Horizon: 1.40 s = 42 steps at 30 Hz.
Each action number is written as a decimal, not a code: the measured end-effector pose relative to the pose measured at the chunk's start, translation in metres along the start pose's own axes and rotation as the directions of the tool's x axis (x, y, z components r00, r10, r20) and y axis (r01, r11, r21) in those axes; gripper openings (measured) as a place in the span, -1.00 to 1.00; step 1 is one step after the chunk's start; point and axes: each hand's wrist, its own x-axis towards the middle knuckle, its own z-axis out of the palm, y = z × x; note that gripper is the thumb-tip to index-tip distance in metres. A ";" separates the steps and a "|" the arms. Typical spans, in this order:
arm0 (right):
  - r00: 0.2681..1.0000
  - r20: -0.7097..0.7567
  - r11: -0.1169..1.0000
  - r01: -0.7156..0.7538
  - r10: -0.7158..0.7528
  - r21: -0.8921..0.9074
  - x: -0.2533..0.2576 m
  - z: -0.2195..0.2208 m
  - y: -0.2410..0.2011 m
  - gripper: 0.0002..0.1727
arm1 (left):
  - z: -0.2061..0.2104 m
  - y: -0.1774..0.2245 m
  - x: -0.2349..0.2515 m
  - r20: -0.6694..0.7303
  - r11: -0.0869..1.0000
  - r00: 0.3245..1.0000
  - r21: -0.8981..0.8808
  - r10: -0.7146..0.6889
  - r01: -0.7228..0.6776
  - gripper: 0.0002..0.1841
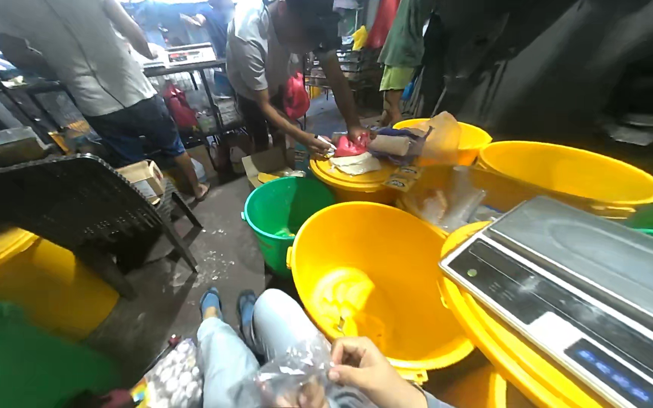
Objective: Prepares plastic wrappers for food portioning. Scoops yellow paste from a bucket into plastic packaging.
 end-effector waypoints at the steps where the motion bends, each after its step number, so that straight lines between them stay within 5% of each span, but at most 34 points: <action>1: 1.000 -0.020 0.999 -0.021 0.022 0.025 -0.001 0.002 -0.002 -0.95 | 0.005 0.000 0.000 -0.080 0.999 0.996 0.004 0.036 -0.036 -0.13; 8: 0.959 -0.203 0.952 -0.138 0.197 0.273 -0.005 0.014 -0.019 -0.85 | 0.042 0.010 0.004 -0.127 0.974 0.987 -0.188 0.102 -0.125 -0.07; 13: 0.915 -0.344 0.948 -0.103 0.209 0.301 -0.004 0.013 -0.031 -0.85 | 0.043 0.002 0.029 0.082 0.960 0.976 -0.218 0.200 -0.178 -0.07; 19: 0.959 -0.042 0.880 -0.239 0.280 0.411 -0.007 0.007 -0.042 -0.51 | 0.051 0.003 0.046 0.148 0.990 0.987 0.118 0.065 -0.083 0.00; 22: 0.960 0.039 0.841 -0.261 0.276 0.474 -0.006 0.009 -0.040 -0.62 | 0.042 0.002 0.054 0.243 0.990 0.970 0.131 0.010 -0.043 -0.23; 25: 0.949 -0.062 0.816 -0.232 0.310 0.530 -0.007 0.017 -0.037 -0.80 | 0.043 -0.012 0.055 0.179 0.998 0.982 0.050 -0.051 0.043 -0.67; 29: 0.947 -0.170 0.884 -0.178 0.273 0.433 -0.007 0.019 -0.033 -0.82 | 0.052 -0.016 0.065 0.046 1.000 0.999 0.000 0.019 -0.019 -0.62; 32: 0.952 -0.236 0.932 -0.105 0.195 0.347 -0.006 0.008 -0.030 -0.69 | 0.059 -0.010 0.078 -0.077 0.993 0.991 -0.024 0.113 -0.116 -0.16; 34: 0.942 -0.284 0.927 -0.062 0.177 0.371 -0.001 -0.002 -0.026 -0.58 | 0.047 -0.007 0.086 0.021 0.986 0.991 -0.101 0.133 -0.130 0.01; 36: 0.934 -0.314 0.918 -0.036 0.171 0.395 0.004 -0.005 -0.024 -0.63 | 0.031 -0.007 0.089 0.165 0.979 0.977 -0.169 0.139 -0.111 -0.04; 42: 0.938 -0.343 0.964 0.044 0.050 0.263 0.011 -0.008 -0.003 -0.79 | 0.020 -0.005 0.094 0.298 0.949 0.942 -0.311 0.153 -0.056 -0.13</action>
